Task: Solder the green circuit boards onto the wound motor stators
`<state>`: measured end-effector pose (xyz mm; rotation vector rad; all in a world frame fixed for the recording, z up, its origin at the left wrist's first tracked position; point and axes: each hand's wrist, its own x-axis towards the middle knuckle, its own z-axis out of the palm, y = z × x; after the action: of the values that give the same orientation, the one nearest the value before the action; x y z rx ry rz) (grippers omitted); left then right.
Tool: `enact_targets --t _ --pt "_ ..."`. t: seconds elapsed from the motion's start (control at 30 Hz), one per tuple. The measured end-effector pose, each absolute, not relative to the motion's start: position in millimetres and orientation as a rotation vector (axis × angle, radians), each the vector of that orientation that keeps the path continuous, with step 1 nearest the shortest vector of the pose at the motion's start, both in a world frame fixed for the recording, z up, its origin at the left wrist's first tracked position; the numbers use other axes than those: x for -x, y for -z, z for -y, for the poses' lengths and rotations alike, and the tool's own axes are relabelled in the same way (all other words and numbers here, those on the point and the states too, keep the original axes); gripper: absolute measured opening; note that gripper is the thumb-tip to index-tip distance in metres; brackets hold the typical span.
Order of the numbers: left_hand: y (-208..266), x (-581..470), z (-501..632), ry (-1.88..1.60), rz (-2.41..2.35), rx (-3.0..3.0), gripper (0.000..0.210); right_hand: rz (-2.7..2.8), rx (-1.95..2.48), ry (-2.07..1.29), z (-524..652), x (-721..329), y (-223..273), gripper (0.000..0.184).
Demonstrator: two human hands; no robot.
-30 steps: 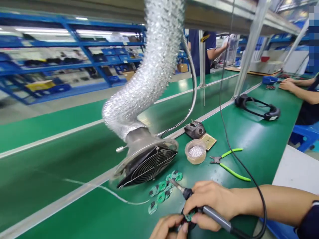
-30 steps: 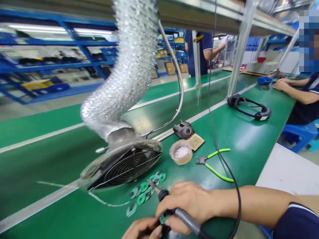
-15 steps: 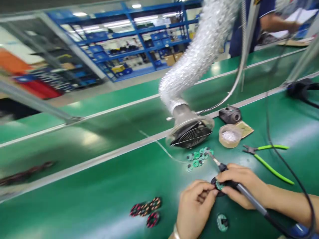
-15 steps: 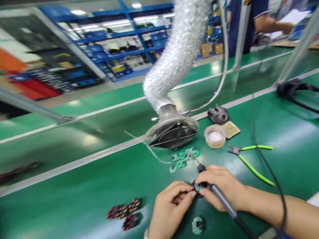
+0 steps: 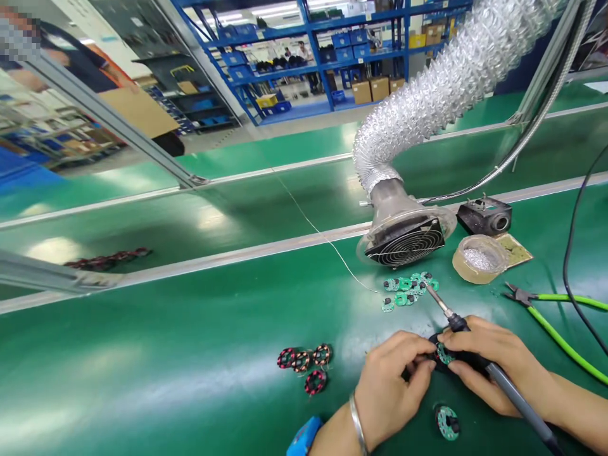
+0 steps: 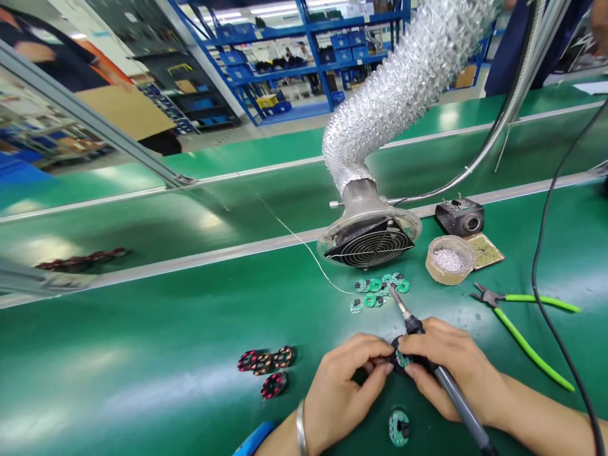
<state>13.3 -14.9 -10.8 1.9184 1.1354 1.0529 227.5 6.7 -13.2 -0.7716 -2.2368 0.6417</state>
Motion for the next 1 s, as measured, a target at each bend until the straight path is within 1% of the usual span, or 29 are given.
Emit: enact_targets --t 0.07,0.13,0.3,0.37,0.47,0.53,0.63,0.77,0.8,0.87,1.0 --pt "11 -15 16 -1.049 -1.071 -1.977 0.028 2.243 0.744 -0.636 -7 -226 12 0.034" --pt "11 -16 17 -1.028 -1.050 -2.053 0.028 2.253 0.728 -0.630 -8 -225 11 0.033" --pt "16 -23 15 -1.053 -1.143 -2.290 0.012 2.255 0.751 -0.577 -8 -227 11 0.028" --pt "17 -26 11 -1.072 -1.130 -2.303 0.008 2.258 0.763 -0.578 -8 -229 9 0.031" --pt "13 -23 4 -1.051 -1.073 -2.161 0.005 2.259 0.793 -0.581 -7 -232 6 0.036" --pt "7 -14 2 -0.988 -1.028 -2.043 0.003 2.247 0.814 -0.570 -7 -232 5 0.037" --pt "-5 3 3 -0.791 -0.924 -1.944 0.008 2.238 0.829 -0.551 -8 -232 6 0.036" --pt "-14 17 10 -0.537 -0.876 -2.037 0.006 2.233 0.806 -0.542 -9 -231 8 0.035" --pt "-14 18 11 -0.496 -0.880 -2.078 0.009 2.232 0.808 -0.543 -9 -231 8 0.035" --pt "-11 15 12 -0.446 -0.871 -2.164 0.020 2.235 0.811 -0.545 -9 -231 8 0.035" --pt "0 -3 18 -0.440 -0.857 -2.436 0.056 2.249 0.792 -0.531 -8 -232 10 0.034"
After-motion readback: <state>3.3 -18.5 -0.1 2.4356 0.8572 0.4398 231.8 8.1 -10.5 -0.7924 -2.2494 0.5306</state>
